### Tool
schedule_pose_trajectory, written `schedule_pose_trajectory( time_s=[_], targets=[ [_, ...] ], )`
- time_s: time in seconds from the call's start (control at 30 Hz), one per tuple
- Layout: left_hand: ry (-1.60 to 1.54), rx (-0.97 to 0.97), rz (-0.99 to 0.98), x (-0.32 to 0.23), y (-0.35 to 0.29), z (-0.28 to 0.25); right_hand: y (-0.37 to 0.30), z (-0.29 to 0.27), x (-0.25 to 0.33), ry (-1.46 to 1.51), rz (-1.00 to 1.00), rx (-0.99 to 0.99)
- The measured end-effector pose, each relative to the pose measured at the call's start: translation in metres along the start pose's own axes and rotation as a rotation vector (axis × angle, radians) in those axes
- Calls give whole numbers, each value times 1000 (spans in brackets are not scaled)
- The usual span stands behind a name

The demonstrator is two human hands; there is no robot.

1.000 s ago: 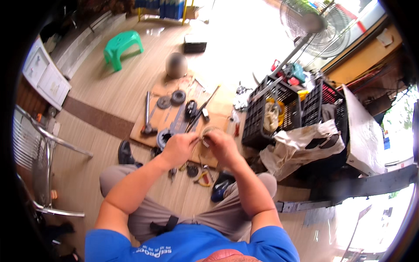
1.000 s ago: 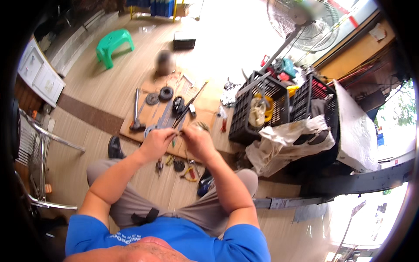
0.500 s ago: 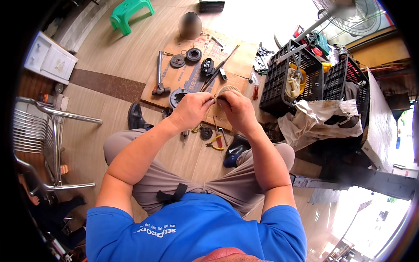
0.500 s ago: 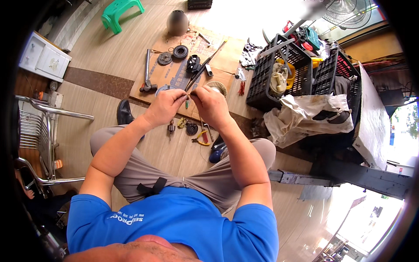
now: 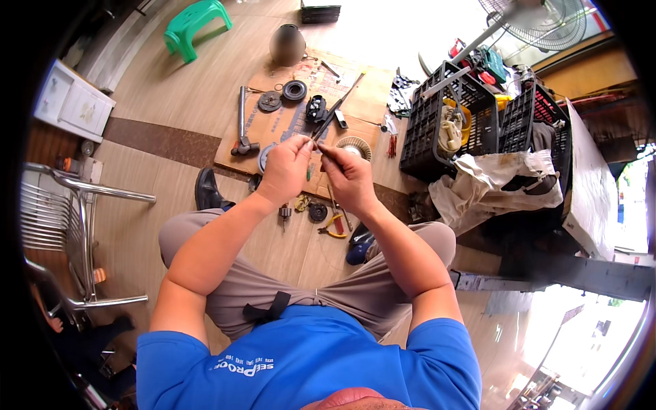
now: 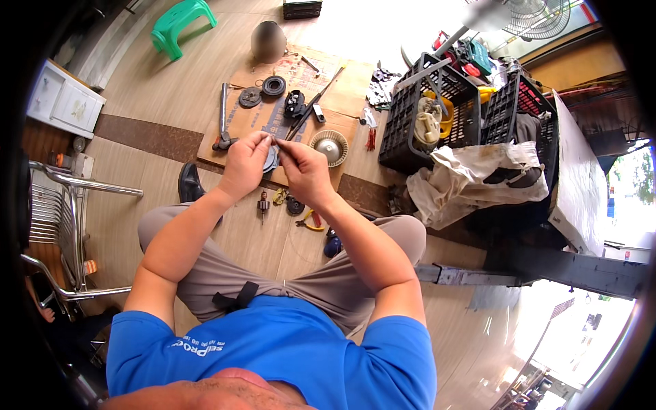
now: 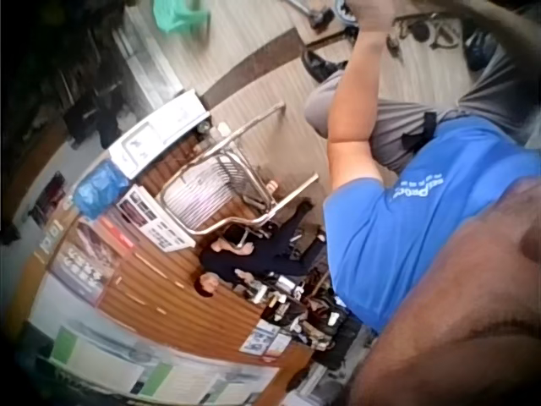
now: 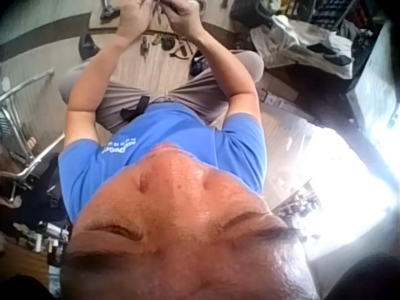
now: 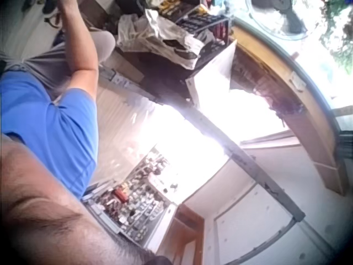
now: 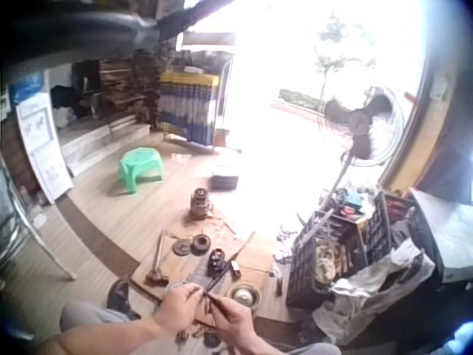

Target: The person sits on the floor and works on a small motor, handling copper coils, a rotor, and small electrical components with their hands.

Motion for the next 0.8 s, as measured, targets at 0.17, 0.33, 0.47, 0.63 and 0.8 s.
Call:
schedule_pose_trajectory(
  time_s=[0.17, 0.33, 0.47, 0.63, 0.8],
  targets=[
    [-691, -8, -467, 29, -6, 10, -6, 13, 0, -124, -88, 26],
    [-759, -14, -490, 16, -8, 15, -6, 15, -10, -81, -141, 1],
    [-726, -24, -463, 20, -8, 15, -8, 17, -1, 62, 41, -3],
    [-585, -54, -380, 16, -8, 21, -12, 18, -17, 164, 194, -11],
    [-572, -43, -439, 17, -4, 6, -15, 27, -9, 325, 274, -59]
  ],
)
Point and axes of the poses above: each hand's wrist, its own y-axis towards the middle knuckle, its own z-axis out of the palm, x = y × z, the point moved 4 cm from there along y, towards the middle knuckle, and after that the axes turned 4 degrees about z, right-handed, at the moved point
